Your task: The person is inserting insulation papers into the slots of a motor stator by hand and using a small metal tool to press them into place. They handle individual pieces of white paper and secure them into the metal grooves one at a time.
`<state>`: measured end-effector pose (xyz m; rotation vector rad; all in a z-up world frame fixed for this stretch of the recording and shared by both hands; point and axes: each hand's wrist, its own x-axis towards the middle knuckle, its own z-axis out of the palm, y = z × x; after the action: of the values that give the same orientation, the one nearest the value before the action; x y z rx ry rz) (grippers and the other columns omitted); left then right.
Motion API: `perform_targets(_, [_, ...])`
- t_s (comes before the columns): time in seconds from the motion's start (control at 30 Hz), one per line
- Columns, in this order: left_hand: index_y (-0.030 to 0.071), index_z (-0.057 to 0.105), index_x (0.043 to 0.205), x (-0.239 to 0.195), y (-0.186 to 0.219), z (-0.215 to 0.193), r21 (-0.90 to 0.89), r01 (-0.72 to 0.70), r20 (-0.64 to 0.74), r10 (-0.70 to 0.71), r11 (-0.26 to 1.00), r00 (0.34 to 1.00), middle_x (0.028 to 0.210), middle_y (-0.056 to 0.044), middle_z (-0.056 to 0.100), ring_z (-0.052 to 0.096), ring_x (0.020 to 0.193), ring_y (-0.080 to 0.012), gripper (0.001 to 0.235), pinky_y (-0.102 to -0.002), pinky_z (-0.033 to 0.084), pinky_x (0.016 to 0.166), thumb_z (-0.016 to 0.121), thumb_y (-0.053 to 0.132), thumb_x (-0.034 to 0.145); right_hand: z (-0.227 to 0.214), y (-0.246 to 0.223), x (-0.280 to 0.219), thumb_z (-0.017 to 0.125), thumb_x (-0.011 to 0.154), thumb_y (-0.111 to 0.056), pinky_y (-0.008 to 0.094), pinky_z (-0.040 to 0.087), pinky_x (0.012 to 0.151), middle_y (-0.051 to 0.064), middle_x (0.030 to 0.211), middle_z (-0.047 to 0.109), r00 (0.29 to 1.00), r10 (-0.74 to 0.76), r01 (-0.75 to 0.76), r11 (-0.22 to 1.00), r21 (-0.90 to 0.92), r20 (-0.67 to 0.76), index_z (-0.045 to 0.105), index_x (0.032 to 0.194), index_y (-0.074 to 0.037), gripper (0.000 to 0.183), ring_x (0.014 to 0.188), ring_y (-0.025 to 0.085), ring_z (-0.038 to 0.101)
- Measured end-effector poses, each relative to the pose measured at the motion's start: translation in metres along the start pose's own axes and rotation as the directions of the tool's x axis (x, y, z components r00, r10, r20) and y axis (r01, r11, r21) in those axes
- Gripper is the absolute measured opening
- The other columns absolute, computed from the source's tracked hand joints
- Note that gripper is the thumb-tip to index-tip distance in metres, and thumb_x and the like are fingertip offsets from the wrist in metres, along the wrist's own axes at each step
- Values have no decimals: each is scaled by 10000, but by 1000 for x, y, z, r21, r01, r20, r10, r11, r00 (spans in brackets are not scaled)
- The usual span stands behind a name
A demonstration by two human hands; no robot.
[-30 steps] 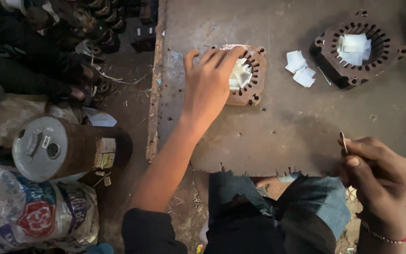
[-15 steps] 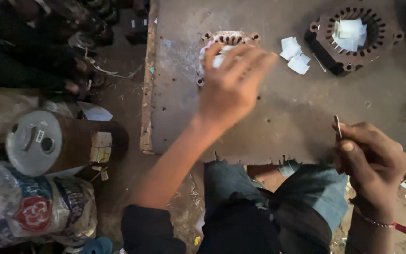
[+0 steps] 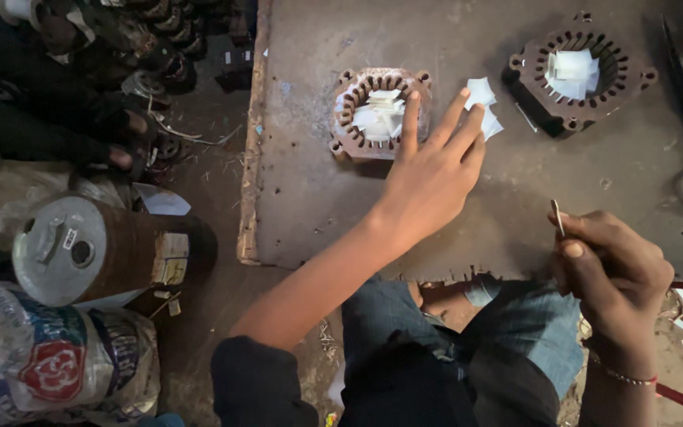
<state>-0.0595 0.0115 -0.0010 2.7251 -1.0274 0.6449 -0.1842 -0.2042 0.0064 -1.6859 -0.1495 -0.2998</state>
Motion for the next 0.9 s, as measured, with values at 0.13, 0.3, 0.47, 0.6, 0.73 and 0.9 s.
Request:
perform_targets(0.13, [8,698,1197,-8,7,-9,-97,32,2,-32,995,999,1434,-147,601,387,1532,-273,284,-694,119,1258,593,143,970,1,0,1,614,1024,37,189,432,519,102,857,627,1000,14,-13,1000,27,-28,667,1155,112,161,604,92,565])
perform_targets(0.3, [4,701,1191,-11,11,-11,-69,16,-28,-18,997,999,1254,-119,671,455,1461,-301,298,-709,134,1229,607,94,923,2,1,0,620,1033,27,190,435,516,107,860,637,1000,-5,5,1000,-4,-25,670,1173,108,169,593,96,569])
perform_targets(0.47, [-6,697,1184,-16,10,-11,-41,29,-20,-30,999,999,1174,-128,680,499,1408,-315,308,-744,155,1188,619,91,902,2,-2,-1,621,1021,9,189,439,521,104,880,636,1000,4,-3,1000,10,-30,667,1221,89,220,604,95,587])
perform_targets(0.6, [-22,693,1223,-32,14,-17,-59,68,-50,-71,996,996,1202,-123,680,504,1410,-311,343,-741,158,1195,610,73,904,3,-4,-2,626,1032,26,192,423,521,106,854,625,998,29,-30,999,-14,-52,668,1163,112,162,602,100,572])
perform_targets(0.73, [-25,689,1250,-49,21,-24,-114,102,-47,-108,988,993,1208,-122,679,512,1404,-300,346,-733,157,1208,598,59,927,4,-4,-1,615,1030,30,192,430,520,105,860,621,998,38,-38,999,0,-48,668,1170,116,172,602,93,565])
perform_targets(0.9, [19,675,1244,-57,22,-27,-248,134,-34,-147,960,989,1237,-86,670,516,1405,-279,307,-740,152,1217,590,53,951,3,-5,0,617,1038,14,196,429,528,103,844,624,999,33,-35,998,-44,-31,664,1149,117,158,600,90,561])
